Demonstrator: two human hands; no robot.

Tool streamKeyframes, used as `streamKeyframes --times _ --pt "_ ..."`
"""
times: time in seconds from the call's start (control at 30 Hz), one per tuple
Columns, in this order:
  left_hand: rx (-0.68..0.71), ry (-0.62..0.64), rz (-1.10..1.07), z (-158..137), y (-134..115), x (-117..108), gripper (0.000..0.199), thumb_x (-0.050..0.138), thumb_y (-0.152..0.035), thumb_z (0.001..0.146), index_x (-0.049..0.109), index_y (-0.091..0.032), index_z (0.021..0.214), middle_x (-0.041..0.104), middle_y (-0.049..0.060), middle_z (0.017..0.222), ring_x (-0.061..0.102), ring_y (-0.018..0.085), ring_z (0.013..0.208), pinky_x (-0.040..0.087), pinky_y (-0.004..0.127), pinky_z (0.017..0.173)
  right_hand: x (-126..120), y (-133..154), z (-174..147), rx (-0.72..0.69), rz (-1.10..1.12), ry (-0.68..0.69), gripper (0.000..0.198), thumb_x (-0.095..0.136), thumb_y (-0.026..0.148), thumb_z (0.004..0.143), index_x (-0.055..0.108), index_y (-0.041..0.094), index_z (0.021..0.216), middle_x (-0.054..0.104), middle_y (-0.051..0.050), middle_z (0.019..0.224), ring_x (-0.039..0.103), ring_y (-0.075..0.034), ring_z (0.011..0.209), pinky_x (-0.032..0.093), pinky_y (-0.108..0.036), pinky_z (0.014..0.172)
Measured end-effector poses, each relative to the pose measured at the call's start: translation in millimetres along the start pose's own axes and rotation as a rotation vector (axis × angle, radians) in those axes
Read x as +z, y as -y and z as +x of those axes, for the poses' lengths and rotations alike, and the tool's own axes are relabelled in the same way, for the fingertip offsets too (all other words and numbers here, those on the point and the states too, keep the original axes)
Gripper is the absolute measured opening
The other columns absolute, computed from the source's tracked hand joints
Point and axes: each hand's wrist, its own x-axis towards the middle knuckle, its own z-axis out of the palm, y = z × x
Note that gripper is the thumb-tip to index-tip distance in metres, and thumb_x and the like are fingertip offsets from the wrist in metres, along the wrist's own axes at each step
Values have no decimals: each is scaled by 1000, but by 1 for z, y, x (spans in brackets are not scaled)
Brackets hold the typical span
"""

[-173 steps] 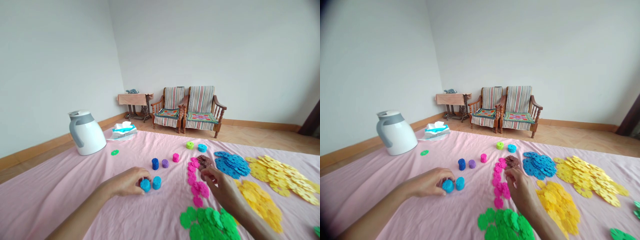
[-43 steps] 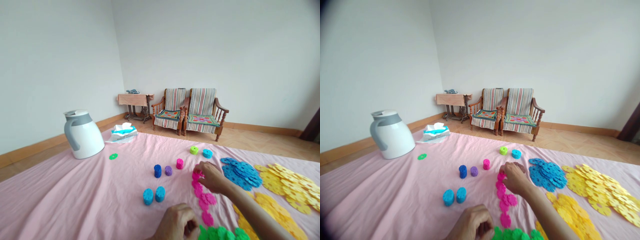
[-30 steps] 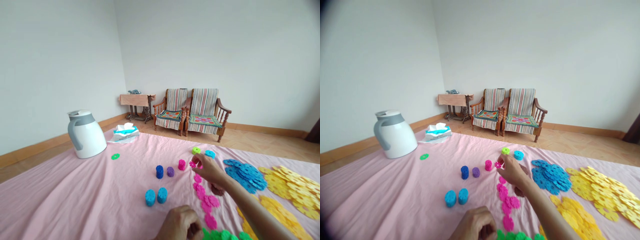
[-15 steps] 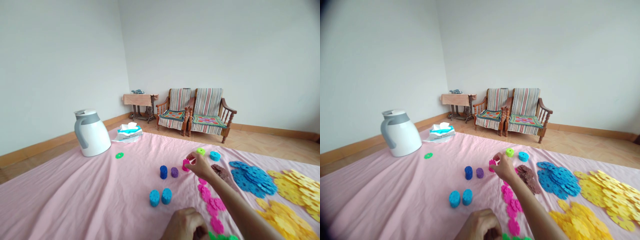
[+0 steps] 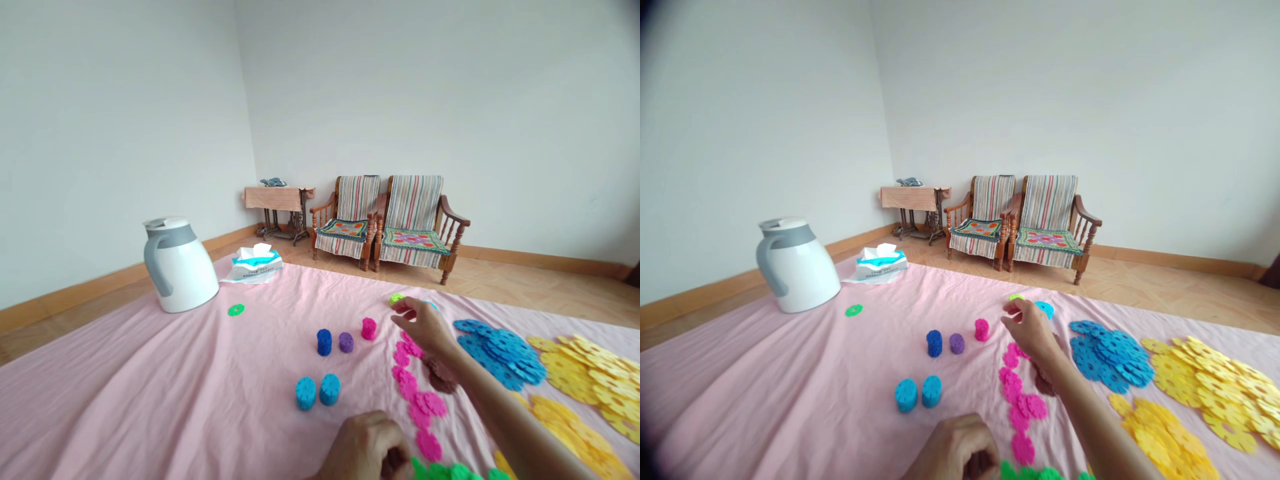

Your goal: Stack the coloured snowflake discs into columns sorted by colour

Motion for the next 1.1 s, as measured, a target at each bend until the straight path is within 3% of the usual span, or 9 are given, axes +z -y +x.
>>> streamKeyframes --times 0.23,0.5,0.9,1.1 --pt "1 11 26 1 1 1 15 60 0 60 61 -14 64 56 -1 63 48 8 54 38 16 53 -17 -30 -14 -8 -327 94 21 55 16 69 70 20 83 69 -8 85 60 -26 85 39 -33 70" --pt "-18 21 37 1 2 1 13 60 0 61 62 -13 64 57 0 64 49 8 53 38 17 54 -5 -22 -18 -61 -543 225 23 48 7 73 68 18 77 68 -12 87 56 -29 92 29 -35 70" --pt "33 -22 -8 0 1 1 14 60 1 58 64 -11 63 59 0 63 46 7 51 35 14 49 -4 -17 -18 -58 -447 336 18 55 18 71 66 19 86 69 -5 87 60 -24 90 32 -32 72" --pt "46 -22 -9 1 1 0 14 60 2 58 63 -11 63 57 0 62 46 6 50 33 12 46 -7 -12 -32 -107 -393 377 25 61 23 62 66 19 86 67 -4 85 60 -22 84 35 -31 74"
